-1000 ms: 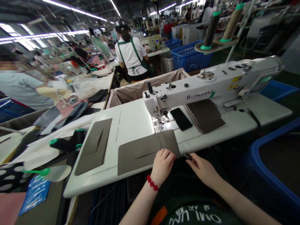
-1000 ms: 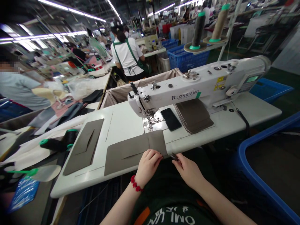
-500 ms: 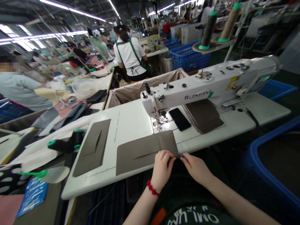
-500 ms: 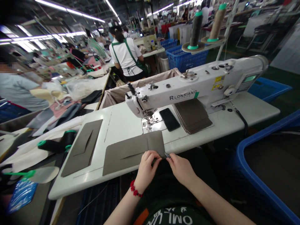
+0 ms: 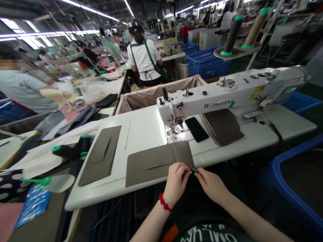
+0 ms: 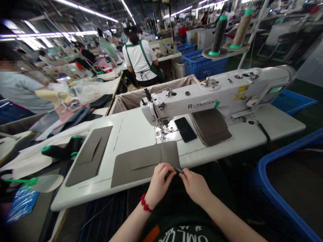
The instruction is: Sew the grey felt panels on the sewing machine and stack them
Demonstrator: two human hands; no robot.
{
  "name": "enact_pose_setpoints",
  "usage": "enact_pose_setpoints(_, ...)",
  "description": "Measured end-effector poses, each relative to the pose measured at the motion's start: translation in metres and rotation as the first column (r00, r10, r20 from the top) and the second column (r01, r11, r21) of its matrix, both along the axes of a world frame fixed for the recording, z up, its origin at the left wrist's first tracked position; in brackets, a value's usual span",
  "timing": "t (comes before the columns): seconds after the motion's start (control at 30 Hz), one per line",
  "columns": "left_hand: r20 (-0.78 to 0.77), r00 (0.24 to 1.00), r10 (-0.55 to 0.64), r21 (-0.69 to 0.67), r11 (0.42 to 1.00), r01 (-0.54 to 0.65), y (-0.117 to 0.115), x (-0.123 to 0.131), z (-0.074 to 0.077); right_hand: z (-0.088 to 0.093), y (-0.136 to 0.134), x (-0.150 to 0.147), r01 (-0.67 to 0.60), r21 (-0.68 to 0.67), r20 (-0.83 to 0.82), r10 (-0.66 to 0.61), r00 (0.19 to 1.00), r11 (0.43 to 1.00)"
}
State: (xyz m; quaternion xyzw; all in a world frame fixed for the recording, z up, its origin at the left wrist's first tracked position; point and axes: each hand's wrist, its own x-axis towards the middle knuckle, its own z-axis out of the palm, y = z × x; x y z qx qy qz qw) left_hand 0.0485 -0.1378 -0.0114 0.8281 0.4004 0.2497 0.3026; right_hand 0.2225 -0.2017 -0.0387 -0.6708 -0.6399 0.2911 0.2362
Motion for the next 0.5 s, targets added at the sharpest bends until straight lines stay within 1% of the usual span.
enact_pose_setpoints(0.03,0.007,0.998,-0.064,-0.022,0.998,0.064,0.002,-0.005,0.006,0.000,0.000,0.002,0.011,-0.006,0.003,-0.011,1.000,1.000)
enact_pose_setpoints(0.07,0.018,0.986,-0.169,-0.056,0.984,0.169,0.005,-0.011,0.013,0.000,0.000,0.004,0.029,-0.011,0.008,-0.029,1.000,1.000)
enact_pose_setpoints(0.1,0.033,0.957,-0.287,-0.099,0.952,0.289,0.010,-0.020,0.020,0.000,0.000,0.007,0.054,-0.015,0.013,-0.053,0.998,0.998)
enact_pose_setpoints(0.13,0.046,0.923,-0.381,-0.135,0.913,0.384,0.018,-0.030,0.026,0.001,-0.001,0.009,0.079,-0.015,0.015,-0.079,0.997,0.997)
enact_pose_setpoints(0.17,0.043,0.904,-0.425,-0.156,0.891,0.427,0.027,-0.042,0.031,0.002,-0.002,0.011,0.101,-0.010,0.011,-0.101,0.995,0.995)
enact_pose_setpoints(0.2,0.011,0.916,-0.400,-0.154,0.905,0.397,0.037,-0.054,0.035,0.003,-0.002,0.012,0.119,0.002,-0.001,-0.119,0.993,0.993)
enact_pose_setpoints(0.23,-0.056,0.951,-0.305,-0.119,0.947,0.297,0.048,-0.066,0.036,0.004,-0.003,0.012,0.128,0.019,-0.016,-0.127,0.992,0.992)
enact_pose_setpoints(0.27,-0.147,0.975,-0.165,-0.057,0.986,0.159,0.059,-0.078,0.035,0.005,-0.003,0.011,0.127,0.037,-0.031,-0.126,0.992,0.991)
enact_pose_setpoints(0.3,-0.248,0.968,-0.025,0.017,0.999,0.030,0.069,-0.088,0.032,0.006,-0.002,0.009,0.115,0.052,-0.040,-0.113,0.993,0.992)
enact_pose_setpoints(0.33,-0.345,0.935,0.085,0.086,0.995,-0.059,0.078,-0.097,0.028,0.006,-0.001,0.007,0.095,0.064,-0.040,-0.092,0.995,0.993)
enact_pose_setpoints(0.37,-0.425,0.892,0.155,0.137,0.985,-0.106,0.085,-0.104,0.024,0.007,0.001,0.004,0.070,0.072,-0.029,-0.068,0.997,0.995)
enact_pose_setpoints(0.4,-0.485,0.852,0.196,0.170,0.977,-0.128,0.089,-0.109,0.020,0.007,0.003,0.001,0.044,0.080,-0.008,-0.043,0.999,0.996)
enact_pose_setpoints(0.43,-0.525,0.821,0.222,0.192,0.971,-0.140,0.092,-0.113,0.017,0.007,0.006,-0.002,0.021,0.087,0.022,-0.023,1.000,0.996)
enact_pose_setpoints(0.5,-0.552,0.792,0.261,0.220,0.962,-0.164,0.093,-0.117,0.016,0.008,0.014,-0.005,-0.012,0.103,0.091,0.002,0.996,0.995)
